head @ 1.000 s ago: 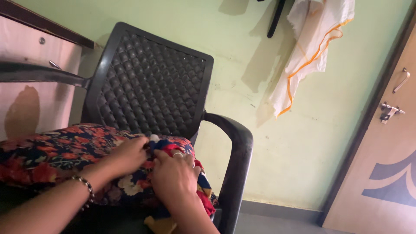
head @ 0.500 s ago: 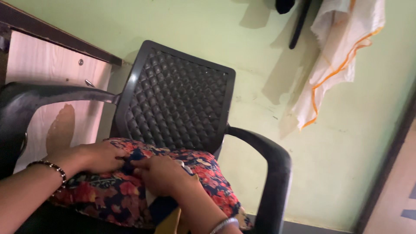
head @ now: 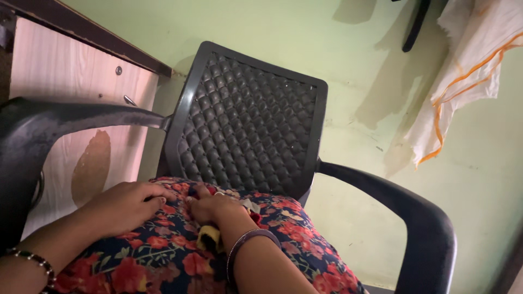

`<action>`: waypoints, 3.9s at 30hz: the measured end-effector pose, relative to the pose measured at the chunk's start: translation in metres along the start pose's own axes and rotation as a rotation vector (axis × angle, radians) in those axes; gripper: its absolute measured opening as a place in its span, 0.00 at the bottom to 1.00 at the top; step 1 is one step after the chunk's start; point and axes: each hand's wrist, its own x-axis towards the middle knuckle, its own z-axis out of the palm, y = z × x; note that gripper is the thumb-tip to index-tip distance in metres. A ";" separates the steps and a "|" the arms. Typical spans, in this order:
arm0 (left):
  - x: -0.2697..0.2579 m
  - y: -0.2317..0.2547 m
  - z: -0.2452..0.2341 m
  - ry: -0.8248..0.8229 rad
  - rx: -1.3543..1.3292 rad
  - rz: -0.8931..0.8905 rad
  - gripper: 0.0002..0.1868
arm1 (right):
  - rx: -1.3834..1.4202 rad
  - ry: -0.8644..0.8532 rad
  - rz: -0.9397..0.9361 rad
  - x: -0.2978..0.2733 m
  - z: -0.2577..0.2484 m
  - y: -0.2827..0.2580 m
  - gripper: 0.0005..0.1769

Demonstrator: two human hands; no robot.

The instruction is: The person wipes the interior and exterior surfaces of a wooden cabinet and a black office chair using a multi-colored cloth. They clean the cabinet shelves, door edges, and the chair's armrests and legs.

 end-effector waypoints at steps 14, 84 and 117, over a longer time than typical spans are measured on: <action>0.003 -0.010 -0.004 0.178 -0.199 -0.236 0.35 | -0.041 -0.138 -0.138 -0.086 -0.010 -0.034 0.46; -0.061 0.062 -0.041 0.003 0.227 -0.067 0.43 | -0.204 0.460 -0.816 -0.218 -0.009 0.029 0.31; -0.116 0.308 -0.107 -0.442 -0.366 0.214 0.29 | 0.536 0.557 -0.623 -0.345 -0.126 0.093 0.43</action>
